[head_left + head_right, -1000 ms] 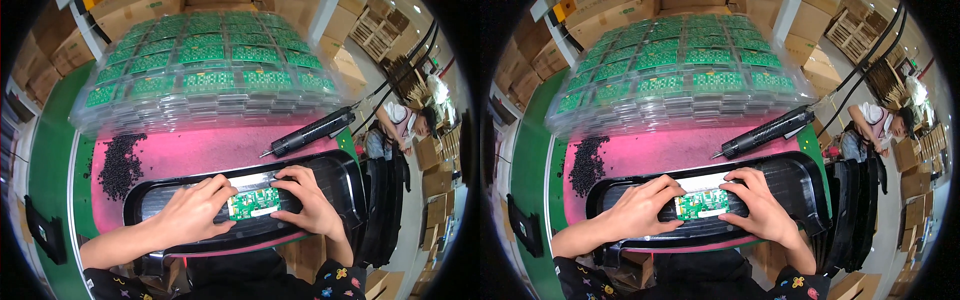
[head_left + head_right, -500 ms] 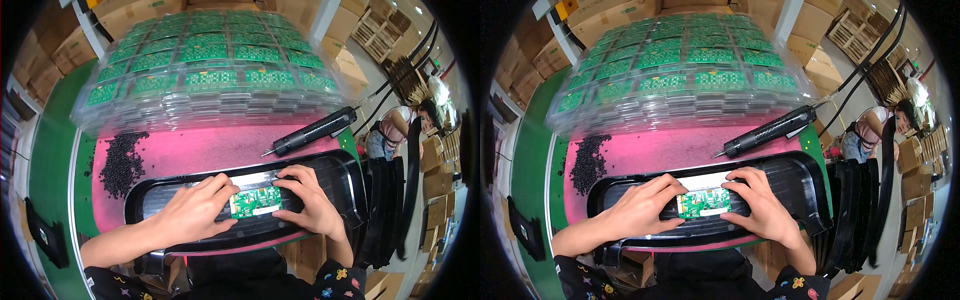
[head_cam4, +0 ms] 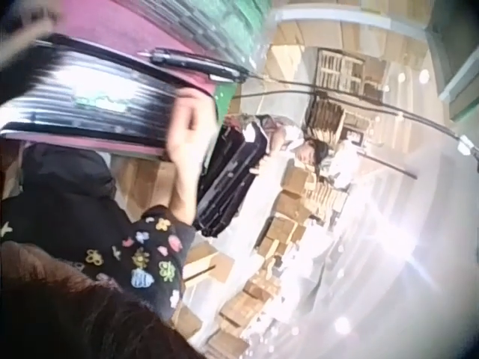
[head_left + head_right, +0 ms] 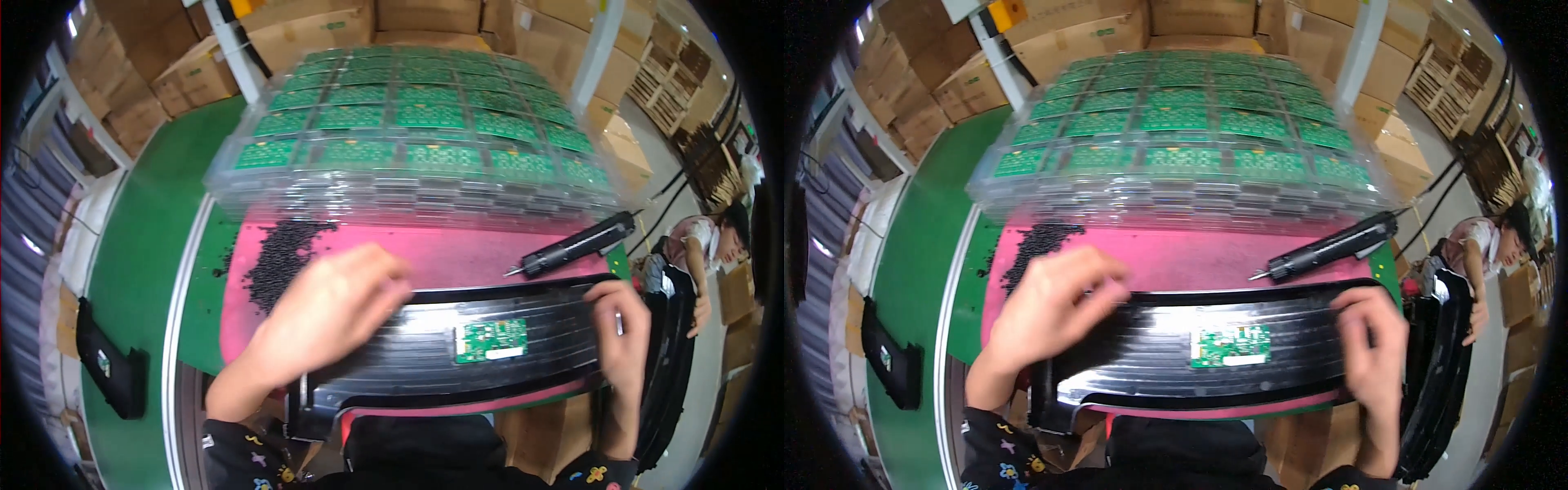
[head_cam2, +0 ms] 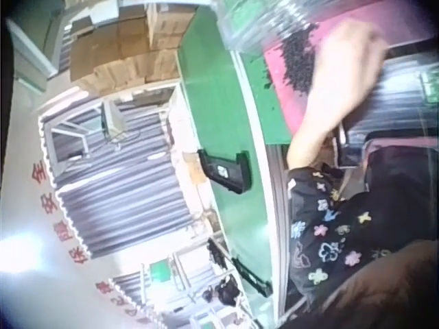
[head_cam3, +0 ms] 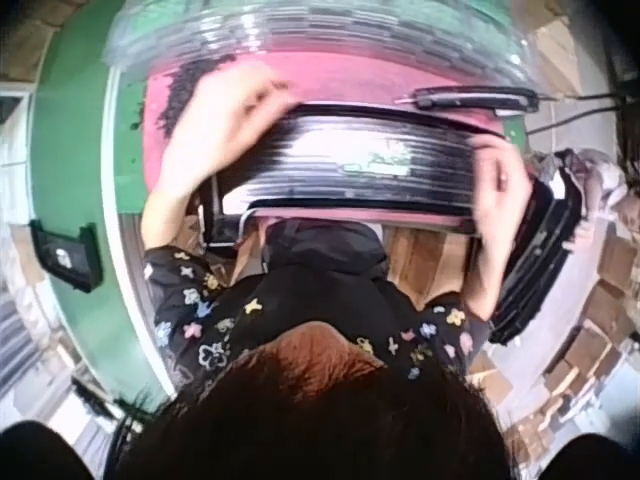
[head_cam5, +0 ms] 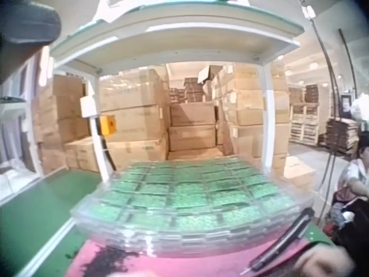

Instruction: Assembling electronic circuit boards into plastic housings using an electric screwdriver.

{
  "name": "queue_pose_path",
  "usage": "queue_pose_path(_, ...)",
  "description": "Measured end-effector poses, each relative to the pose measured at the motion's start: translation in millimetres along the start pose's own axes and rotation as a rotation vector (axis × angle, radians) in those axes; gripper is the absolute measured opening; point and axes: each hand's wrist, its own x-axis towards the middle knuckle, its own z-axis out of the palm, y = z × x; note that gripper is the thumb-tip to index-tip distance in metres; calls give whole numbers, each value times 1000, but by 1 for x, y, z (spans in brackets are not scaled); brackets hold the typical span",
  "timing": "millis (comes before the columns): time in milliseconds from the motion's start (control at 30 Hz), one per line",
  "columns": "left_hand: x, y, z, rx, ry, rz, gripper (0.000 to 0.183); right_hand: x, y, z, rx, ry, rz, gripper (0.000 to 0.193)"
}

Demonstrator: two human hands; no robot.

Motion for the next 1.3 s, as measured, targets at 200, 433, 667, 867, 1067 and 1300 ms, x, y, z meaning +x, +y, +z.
queue_pose_path(200,-31,-56,-34,416,-162,-327,34,58,37,-26,-556,143,126,45)
queue_pose_path(433,-37,-73,-15,400,-164,-345,37,94,42,-2,214,360,243,40)
queue_pose_path(667,-38,-83,-10,393,-65,-379,15,103,-19,73,867,232,-43,46)
queue_pose_path(867,-31,-79,-13,291,117,-270,14,97,-54,70,1361,278,-47,45)
queue_pose_path(1067,11,-6,-8,-273,-27,-9,15,72,-87,65,1647,355,38,46)
queue_pose_path(1300,26,31,14,-475,-123,143,18,60,-106,63,1695,469,20,46)
